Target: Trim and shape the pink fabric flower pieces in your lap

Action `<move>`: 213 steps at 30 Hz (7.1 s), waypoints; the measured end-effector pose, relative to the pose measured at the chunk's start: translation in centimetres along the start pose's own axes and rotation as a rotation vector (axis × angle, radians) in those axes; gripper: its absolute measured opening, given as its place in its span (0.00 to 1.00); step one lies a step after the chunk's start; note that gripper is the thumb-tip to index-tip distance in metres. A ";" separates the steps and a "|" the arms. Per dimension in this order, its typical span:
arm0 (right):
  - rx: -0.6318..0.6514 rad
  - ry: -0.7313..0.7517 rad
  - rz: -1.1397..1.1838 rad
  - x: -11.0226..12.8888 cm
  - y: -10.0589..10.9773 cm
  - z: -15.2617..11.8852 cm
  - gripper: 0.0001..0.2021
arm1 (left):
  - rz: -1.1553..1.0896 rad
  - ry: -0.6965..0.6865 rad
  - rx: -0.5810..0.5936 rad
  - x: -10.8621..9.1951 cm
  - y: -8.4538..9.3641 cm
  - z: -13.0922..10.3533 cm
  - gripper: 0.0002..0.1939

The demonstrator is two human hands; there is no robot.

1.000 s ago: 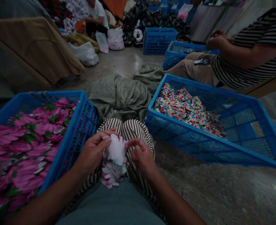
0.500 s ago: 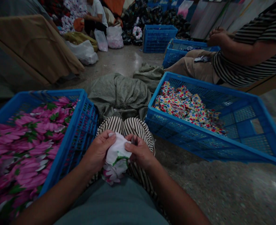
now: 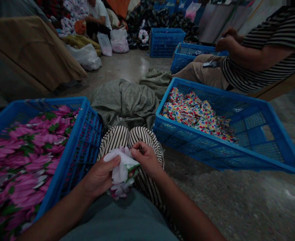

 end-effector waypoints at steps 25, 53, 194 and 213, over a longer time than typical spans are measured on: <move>0.195 0.308 -0.360 5.9 -0.4 -2.9 0.06 | 0.084 -0.023 -0.154 -0.3 -0.4 -0.4 0.10; 0.169 0.637 -0.960 6.7 -1.6 -3.7 0.10 | 0.093 -0.086 -0.222 -0.1 -0.5 -0.3 0.09; 0.118 0.358 -0.745 4.7 -1.6 -3.4 0.09 | -0.358 0.080 -0.007 0.7 0.0 1.6 0.13; 0.173 -0.485 0.401 -1.9 -1.9 -1.1 0.20 | -0.203 0.071 0.074 -0.2 -0.4 0.2 0.11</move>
Point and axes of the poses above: each hand's wrist, its own z-axis towards the middle knuckle, its own y-axis out of the back of the hand, x = y × z, the point moved 6 cm from there along z, towards the middle knuckle, and after that the axes turned 4 degrees about y, right-handed, at the moved point
